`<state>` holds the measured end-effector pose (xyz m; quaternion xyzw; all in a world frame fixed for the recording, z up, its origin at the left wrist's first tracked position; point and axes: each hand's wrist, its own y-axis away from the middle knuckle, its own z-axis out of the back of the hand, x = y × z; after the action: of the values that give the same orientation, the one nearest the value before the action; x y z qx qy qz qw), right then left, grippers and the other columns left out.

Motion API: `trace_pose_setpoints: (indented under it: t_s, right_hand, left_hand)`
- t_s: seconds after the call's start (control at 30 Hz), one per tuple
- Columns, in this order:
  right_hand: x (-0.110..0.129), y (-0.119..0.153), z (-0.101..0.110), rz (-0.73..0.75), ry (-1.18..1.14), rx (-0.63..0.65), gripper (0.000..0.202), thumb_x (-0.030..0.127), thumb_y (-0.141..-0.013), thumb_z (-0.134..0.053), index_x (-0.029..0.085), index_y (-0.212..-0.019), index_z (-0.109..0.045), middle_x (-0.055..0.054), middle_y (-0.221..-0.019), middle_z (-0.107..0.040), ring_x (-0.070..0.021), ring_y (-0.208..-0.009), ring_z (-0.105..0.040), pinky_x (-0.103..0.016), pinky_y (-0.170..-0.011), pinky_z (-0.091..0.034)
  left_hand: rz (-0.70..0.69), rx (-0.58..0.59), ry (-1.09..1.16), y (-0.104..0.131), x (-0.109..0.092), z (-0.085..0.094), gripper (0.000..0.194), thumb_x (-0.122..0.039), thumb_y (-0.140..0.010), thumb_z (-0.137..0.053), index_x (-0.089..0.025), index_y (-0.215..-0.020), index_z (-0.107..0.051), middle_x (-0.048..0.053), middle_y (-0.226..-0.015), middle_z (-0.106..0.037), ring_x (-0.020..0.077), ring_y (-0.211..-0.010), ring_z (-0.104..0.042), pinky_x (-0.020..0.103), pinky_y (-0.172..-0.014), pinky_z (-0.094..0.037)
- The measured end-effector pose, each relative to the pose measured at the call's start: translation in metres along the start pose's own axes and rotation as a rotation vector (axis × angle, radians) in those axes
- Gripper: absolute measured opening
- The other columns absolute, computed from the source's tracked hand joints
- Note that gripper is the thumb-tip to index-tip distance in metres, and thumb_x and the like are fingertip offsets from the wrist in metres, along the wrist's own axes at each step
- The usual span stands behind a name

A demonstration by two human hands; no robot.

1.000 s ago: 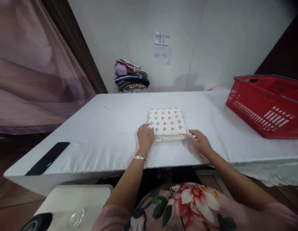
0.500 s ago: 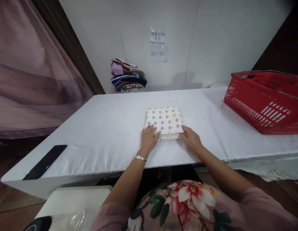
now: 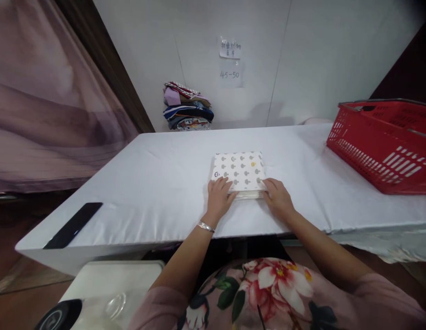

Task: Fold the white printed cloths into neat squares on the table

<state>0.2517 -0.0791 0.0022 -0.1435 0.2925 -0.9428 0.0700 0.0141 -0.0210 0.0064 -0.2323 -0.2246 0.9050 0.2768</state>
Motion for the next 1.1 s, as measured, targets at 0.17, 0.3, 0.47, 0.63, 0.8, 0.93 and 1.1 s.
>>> trace_pose_setpoints:
  t_s: [0.17,0.3,0.47,0.63,0.8,0.93,1.1]
  right_hand:
    - [0.0,-0.011,-0.008,0.148,-0.006,-0.025,0.029,0.016,-0.083,-0.049,0.017,-0.111,-0.058,-0.012,-0.114,-0.059,-0.025,-0.103,-0.051,-0.038,-0.084,-0.042]
    - [0.0,-0.02,-0.008,0.195,-0.007,0.038,0.016,0.018,-0.085,-0.049,0.018,-0.096,-0.061,-0.01,-0.101,-0.063,-0.0239,-0.096,-0.052,-0.036,-0.08,-0.04]
    - [-0.001,-0.023,-0.006,0.17,-0.051,0.087,0.017,0.024,-0.09,-0.046,0.018,-0.093,-0.062,-0.009,-0.097,-0.064,-0.0225,-0.092,-0.052,-0.033,-0.077,-0.038]
    - [-0.002,-0.024,-0.005,0.109,-0.087,0.169,0.019,0.027,-0.091,-0.045,0.019,-0.094,-0.062,-0.008,-0.099,-0.064,-0.0228,-0.094,-0.052,-0.033,-0.079,-0.038]
    - [-0.001,-0.025,-0.005,0.103,-0.08,0.205,0.021,0.026,-0.091,-0.044,0.019,-0.099,-0.062,-0.008,-0.098,-0.064,-0.0226,-0.093,-0.052,-0.034,-0.079,-0.038]
    - [0.003,-0.027,-0.004,0.164,-0.009,0.212,0.024,0.022,-0.089,-0.046,0.018,-0.107,-0.062,-0.009,-0.106,-0.063,-0.0232,-0.095,-0.052,-0.034,-0.079,-0.036]
    - [0.008,-0.031,-0.004,0.202,-0.037,0.197,0.022,0.02,-0.089,-0.046,0.018,-0.102,-0.063,-0.009,-0.101,-0.064,-0.0222,-0.094,-0.052,-0.034,-0.079,-0.036]
  left_hand:
    - [-0.145,-0.021,0.033,-0.004,-0.01,-0.002,0.008,-0.022,-0.087,-0.052,-0.022,-0.09,-0.06,0.005,-0.123,-0.059,0.0215,-0.124,-0.044,0.046,-0.11,-0.026]
    - [-0.169,0.0,0.045,-0.008,-0.012,-0.006,0.007,-0.018,-0.086,-0.052,-0.022,-0.084,-0.057,0.004,-0.119,-0.059,0.02,-0.123,-0.044,0.044,-0.109,-0.029]
    - [-0.163,0.042,0.044,-0.008,-0.011,-0.009,0.002,-0.024,-0.085,-0.058,-0.023,-0.087,-0.057,0.004,-0.122,-0.058,0.0206,-0.122,-0.045,0.044,-0.108,-0.029]
    - [-0.132,0.081,0.038,-0.01,-0.014,-0.008,0.01,-0.027,-0.083,-0.061,-0.023,-0.091,-0.057,0.005,-0.124,-0.057,0.0209,-0.123,-0.044,0.043,-0.108,-0.03]
    - [-0.103,0.095,0.053,-0.013,-0.016,-0.009,0.024,-0.029,-0.084,-0.059,-0.023,-0.106,-0.055,0.007,-0.118,-0.059,0.0223,-0.116,-0.049,0.043,-0.104,-0.032]
    - [-0.122,0.116,0.065,-0.015,-0.019,-0.01,0.026,-0.03,-0.086,-0.058,-0.023,-0.11,-0.054,0.004,-0.11,-0.062,0.0201,-0.109,-0.052,0.04,-0.103,-0.032]
    - [-0.113,0.135,0.036,-0.019,-0.024,-0.012,0.028,-0.031,-0.083,-0.061,-0.022,-0.109,-0.055,0.005,-0.107,-0.062,0.0227,-0.106,-0.052,0.041,-0.098,-0.034]
